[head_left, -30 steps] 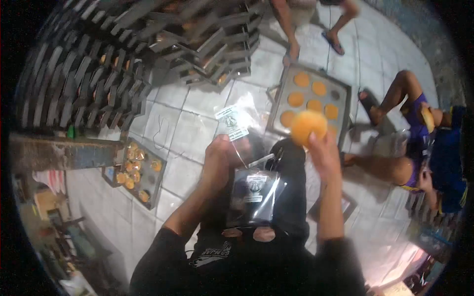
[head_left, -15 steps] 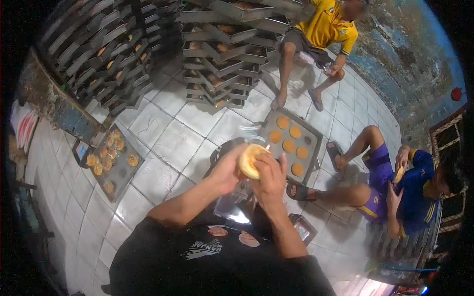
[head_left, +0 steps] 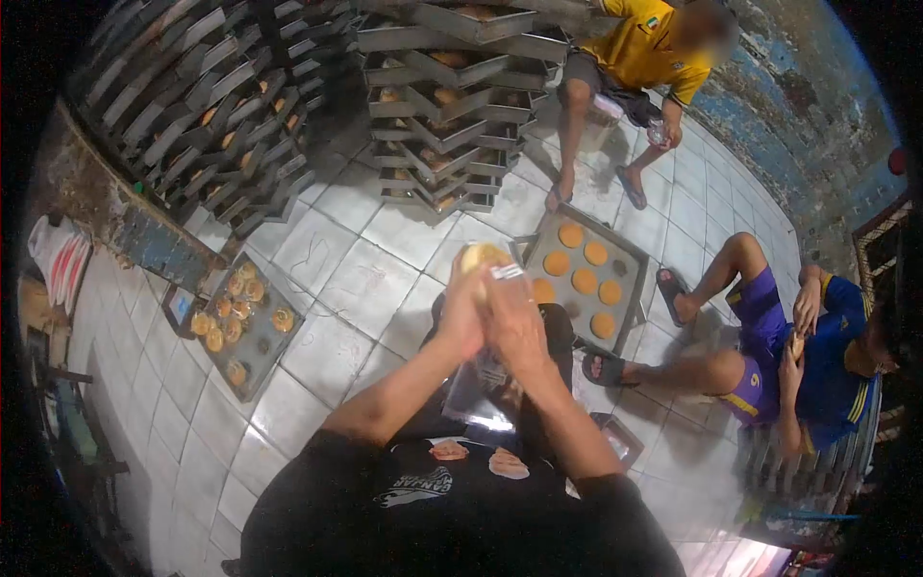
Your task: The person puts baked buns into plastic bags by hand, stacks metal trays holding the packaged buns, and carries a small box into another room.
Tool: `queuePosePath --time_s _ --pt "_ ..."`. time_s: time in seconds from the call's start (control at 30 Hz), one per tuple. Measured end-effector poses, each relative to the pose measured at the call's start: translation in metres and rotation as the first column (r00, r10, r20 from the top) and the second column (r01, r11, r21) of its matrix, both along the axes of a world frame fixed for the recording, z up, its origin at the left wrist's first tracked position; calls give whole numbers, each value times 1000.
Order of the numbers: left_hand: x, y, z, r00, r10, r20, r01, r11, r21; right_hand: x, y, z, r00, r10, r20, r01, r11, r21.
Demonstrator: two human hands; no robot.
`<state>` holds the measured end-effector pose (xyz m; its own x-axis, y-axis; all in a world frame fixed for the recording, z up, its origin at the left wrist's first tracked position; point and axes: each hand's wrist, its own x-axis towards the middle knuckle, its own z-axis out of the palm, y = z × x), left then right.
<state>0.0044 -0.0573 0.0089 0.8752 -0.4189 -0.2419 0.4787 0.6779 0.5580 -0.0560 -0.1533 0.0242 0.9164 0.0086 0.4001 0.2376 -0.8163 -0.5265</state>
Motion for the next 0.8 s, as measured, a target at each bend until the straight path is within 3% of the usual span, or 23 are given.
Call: queuePosePath --time_s 0.03,0.07,0.13,0.17,0.2,0.27,0.3,0.33,0.37,0.4,0.43,0.5,0.53,0.57,0.6,0.63,0.67,0.73,0.77,0.8 --pt "-9 -12 11 991 104 80 -109 992 65 6 -7 5 995 -44 -85 35 994 -105" --pt "-7 -14 5 991 108 79 -113 992 61 4 -12 11 996 -41 -85 31 994 -109" --pt "4 -10 -14 991 58 -122 -60 998 -14 -5 -7 53 996 66 61 -64 997 -33" --pt "9 -3 6 979 -38 -200 -4 979 -206 -12 -5 68 995 85 60 -85 996 3" --pt "13 1 16 977 -40 -211 -4 979 -204 -16 -3 64 995 82 48 -82 997 6" --pt "19 7 23 962 -148 -231 81 958 -276 -23 4 55 939 196 -283 -55 897 439" --pt "22 4 12 953 -212 -215 144 945 -294 -19 6 41 972 159 -172 -111 960 259" --pt "24 4 -2 950 -210 -231 140 947 -289 -27 10 41 970 160 -185 -107 958 268" --pt "31 4 -13 961 -177 -215 114 955 -275 -32 14 44 812 541 -218 -304 712 633" --pt "42 5 -22 971 -144 -191 92 962 -258 -36 18 49 552 831 -73 -339 303 891" --pt "51 11 -23 985 -57 -163 25 982 -188 -43 25 57 554 830 -65 -334 293 896" --pt "61 31 -17 988 -19 -156 -6 987 -160 -53 32 70 270 954 133 -551 39 834" --pt "58 38 -4 989 26 -148 -47 989 -138 -49 28 67 262 956 129 -547 37 836" --pt "49 38 9 984 52 -171 -72 991 -110 -40 21 59 701 710 -64 -330 403 854" --pt "43 35 3 983 59 -172 -79 991 -110 -30 17 51 937 257 -236 29 617 787" --pt "38 31 -6 979 -31 -203 -1 988 -157 -18 16 41 937 262 -232 22 617 787" --pt "34 25 -15 964 -127 -235 79 976 -204 -10 18 28 939 267 -215 -34 696 717" --pt "38 9 -25 968 -60 -242 32 993 -116 -23 14 30 943 257 -210 -70 771 632" --pt "48 15 -26 971 -27 -236 -11 987 -159 -37 10 45 737 665 -121 -269 452 850" --pt "55 26 -30 970 8 -242 -56 980 -193 -46 11 52 407 908 97 -286 26 958"
